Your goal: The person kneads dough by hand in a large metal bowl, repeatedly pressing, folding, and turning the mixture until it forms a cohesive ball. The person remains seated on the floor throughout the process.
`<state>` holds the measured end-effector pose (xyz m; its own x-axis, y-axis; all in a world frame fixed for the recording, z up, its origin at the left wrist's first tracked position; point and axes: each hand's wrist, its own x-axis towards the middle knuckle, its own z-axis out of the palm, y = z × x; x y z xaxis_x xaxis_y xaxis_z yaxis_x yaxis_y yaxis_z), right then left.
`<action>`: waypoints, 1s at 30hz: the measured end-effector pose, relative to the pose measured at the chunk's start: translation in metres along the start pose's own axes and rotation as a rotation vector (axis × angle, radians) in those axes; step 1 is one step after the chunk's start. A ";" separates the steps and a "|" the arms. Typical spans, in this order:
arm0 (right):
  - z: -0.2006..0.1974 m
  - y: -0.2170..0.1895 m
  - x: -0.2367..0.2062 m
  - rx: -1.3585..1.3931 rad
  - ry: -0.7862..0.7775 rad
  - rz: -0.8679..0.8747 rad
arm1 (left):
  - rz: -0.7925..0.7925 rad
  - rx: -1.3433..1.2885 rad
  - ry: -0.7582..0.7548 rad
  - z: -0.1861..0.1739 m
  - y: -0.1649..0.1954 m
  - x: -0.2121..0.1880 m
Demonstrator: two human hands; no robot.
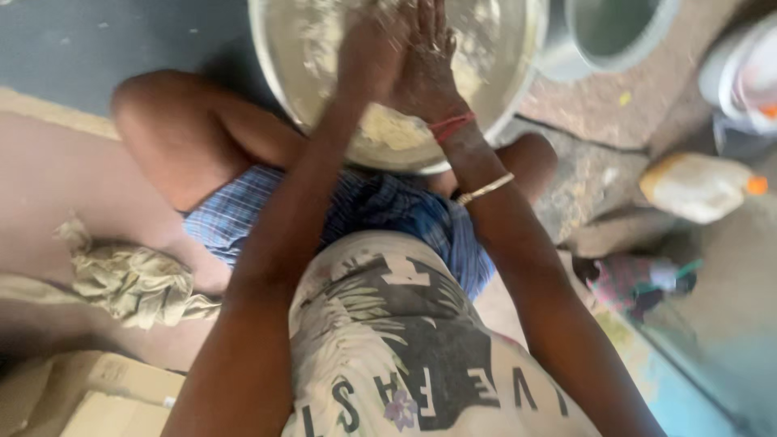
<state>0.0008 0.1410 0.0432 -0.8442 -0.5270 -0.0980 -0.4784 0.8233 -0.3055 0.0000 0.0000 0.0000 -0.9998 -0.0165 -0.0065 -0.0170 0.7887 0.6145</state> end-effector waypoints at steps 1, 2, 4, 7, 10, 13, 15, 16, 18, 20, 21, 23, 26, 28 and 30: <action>0.001 0.008 0.006 0.057 0.056 -0.124 | -0.018 -0.110 0.166 -0.004 0.011 -0.017; 0.008 0.011 0.010 0.114 0.109 -0.232 | -0.098 -0.178 0.155 -0.011 0.018 -0.033; 0.024 0.014 0.014 0.034 0.089 -0.248 | -0.164 -0.141 0.122 -0.021 0.028 -0.050; 0.041 0.021 0.024 -0.146 0.152 -0.249 | -0.145 0.068 0.028 -0.025 0.027 -0.037; 0.052 0.036 0.065 -0.013 0.207 -0.206 | -0.195 0.080 -0.015 -0.021 -0.001 -0.001; 0.064 0.055 0.111 -0.009 0.380 -0.294 | -0.313 0.034 -0.040 -0.001 -0.028 0.036; 0.062 0.050 0.113 0.013 0.199 -0.172 | -0.500 -0.057 -0.373 0.002 -0.045 0.058; 0.057 0.049 0.133 0.079 -0.030 -0.010 | -0.370 -0.007 -0.093 -0.005 -0.049 0.064; 0.035 0.043 0.156 0.140 -0.129 0.079 | -0.060 0.071 0.484 -0.019 -0.047 0.077; 0.024 0.022 0.148 0.158 0.070 -0.051 | -0.025 -0.098 0.537 -0.029 -0.041 0.080; 0.022 0.016 0.137 0.161 0.117 -0.117 | -0.027 -0.182 0.546 -0.030 -0.041 0.070; 0.018 0.007 0.118 0.155 0.205 -0.249 | -0.316 -0.391 0.374 -0.023 -0.041 0.062; 0.015 0.002 0.074 0.217 0.000 -0.245 | -0.270 -0.468 0.453 -0.016 -0.049 0.038; 0.002 0.003 0.030 0.246 -0.109 -0.233 | -0.118 -0.503 0.542 -0.014 -0.052 0.016; -0.009 0.002 -0.005 0.224 -0.130 -0.301 | -0.030 -0.618 0.593 -0.013 -0.052 0.005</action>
<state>0.0016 0.1466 0.0520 -0.6301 -0.7716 -0.0870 -0.6231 0.5692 -0.5364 -0.0038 -0.0497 -0.0216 -0.8280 -0.4866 0.2786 0.1352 0.3088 0.9415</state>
